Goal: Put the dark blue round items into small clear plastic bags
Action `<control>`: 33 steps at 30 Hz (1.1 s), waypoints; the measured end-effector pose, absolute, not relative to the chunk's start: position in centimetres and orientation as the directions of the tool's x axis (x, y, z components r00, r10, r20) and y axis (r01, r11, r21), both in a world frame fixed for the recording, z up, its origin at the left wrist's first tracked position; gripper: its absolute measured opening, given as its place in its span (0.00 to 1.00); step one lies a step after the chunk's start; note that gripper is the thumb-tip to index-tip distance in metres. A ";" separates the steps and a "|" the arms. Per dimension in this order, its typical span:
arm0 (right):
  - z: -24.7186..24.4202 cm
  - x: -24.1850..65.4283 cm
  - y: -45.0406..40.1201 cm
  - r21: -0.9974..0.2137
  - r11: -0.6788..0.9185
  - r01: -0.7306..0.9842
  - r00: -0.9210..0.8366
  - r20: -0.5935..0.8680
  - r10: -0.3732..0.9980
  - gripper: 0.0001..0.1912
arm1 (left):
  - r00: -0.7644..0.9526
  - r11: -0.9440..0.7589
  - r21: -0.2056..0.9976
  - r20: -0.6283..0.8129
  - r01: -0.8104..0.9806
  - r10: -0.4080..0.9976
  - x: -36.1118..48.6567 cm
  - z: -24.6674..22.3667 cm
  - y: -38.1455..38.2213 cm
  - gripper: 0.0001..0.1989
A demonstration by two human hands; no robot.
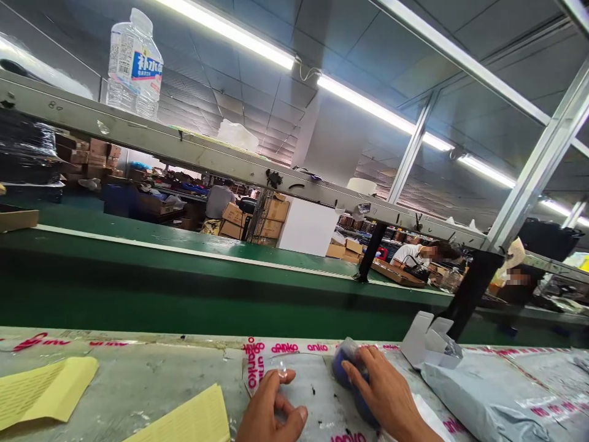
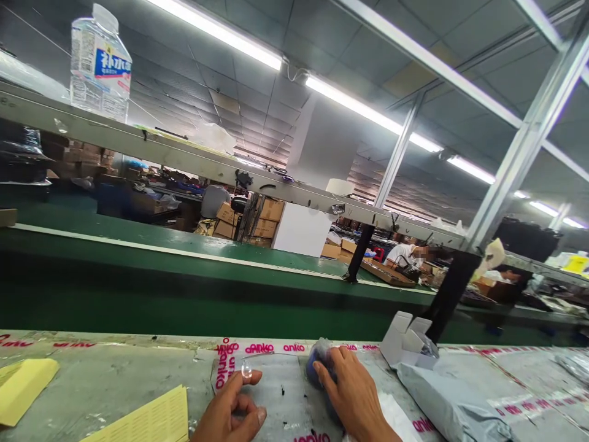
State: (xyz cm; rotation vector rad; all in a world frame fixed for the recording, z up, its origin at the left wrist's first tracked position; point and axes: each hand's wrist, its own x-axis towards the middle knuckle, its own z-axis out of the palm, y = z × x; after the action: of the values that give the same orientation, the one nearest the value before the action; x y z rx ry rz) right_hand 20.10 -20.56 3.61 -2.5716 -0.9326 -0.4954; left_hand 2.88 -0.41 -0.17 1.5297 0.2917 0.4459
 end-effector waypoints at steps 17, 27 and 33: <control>4.7 21.8 -19.7 -0.468 -0.720 0.512 0.835 0.468 0.289 0.30 | 0.941 -0.204 0.979 0.056 0.014 0.333 2.8 0.1 -0.1 0.25; 5.9 19.9 -20.8 0.055 -0.611 0.789 0.494 0.534 0.686 0.05 | 0.954 -0.252 0.968 0.086 -0.012 0.287 2.7 0.5 -0.1 0.26; 6.1 20.5 -21.0 -0.229 -0.641 0.732 0.666 0.440 0.603 0.15 | 0.953 -0.242 0.969 0.111 -0.042 0.281 2.8 0.3 -0.1 0.25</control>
State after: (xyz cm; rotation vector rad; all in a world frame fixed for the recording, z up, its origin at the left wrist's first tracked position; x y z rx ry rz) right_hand 20.47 -21.00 6.07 -2.4939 -1.0490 -0.4580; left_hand 2.78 -0.06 0.34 1.7928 0.1774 0.3043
